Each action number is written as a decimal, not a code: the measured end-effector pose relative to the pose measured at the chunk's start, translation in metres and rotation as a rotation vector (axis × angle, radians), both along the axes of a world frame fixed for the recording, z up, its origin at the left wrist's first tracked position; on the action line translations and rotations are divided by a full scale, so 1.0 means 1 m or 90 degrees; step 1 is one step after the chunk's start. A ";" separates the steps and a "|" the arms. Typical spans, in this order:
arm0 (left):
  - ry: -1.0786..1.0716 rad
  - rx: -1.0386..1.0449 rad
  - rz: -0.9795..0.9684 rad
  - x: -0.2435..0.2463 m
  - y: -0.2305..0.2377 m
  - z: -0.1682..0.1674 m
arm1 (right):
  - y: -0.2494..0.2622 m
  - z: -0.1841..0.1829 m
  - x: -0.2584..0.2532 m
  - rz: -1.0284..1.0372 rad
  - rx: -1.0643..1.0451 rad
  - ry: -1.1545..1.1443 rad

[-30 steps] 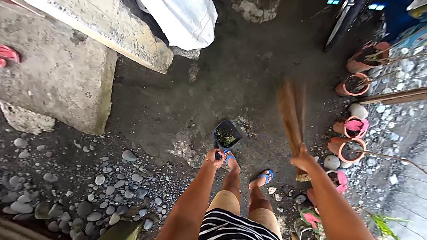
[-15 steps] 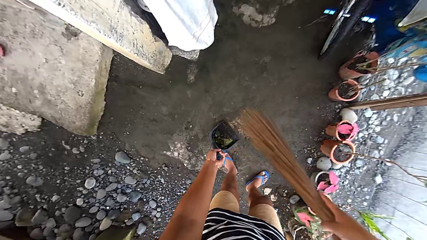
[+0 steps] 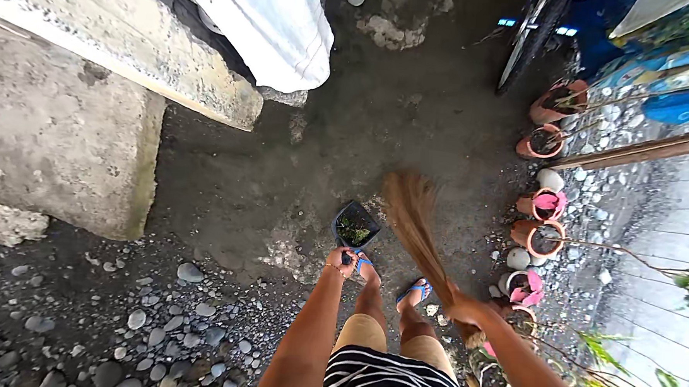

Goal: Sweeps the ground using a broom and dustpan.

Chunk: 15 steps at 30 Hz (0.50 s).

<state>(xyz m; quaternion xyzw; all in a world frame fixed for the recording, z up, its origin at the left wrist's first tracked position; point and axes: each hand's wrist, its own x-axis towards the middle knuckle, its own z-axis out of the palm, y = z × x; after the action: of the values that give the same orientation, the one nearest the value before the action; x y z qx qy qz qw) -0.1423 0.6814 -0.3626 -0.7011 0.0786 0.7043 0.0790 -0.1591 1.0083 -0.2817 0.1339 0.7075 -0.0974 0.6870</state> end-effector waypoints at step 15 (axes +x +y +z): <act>0.042 -0.003 -0.030 -0.008 0.009 0.035 | 0.096 0.184 0.040 -0.549 -0.134 0.114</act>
<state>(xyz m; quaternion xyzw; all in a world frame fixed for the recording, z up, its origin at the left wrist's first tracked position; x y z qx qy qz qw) -0.1508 0.6904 -0.3279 -0.6754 0.0993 0.7250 0.0915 -0.1192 1.1040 -0.0981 0.3367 0.6301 -0.4577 0.5293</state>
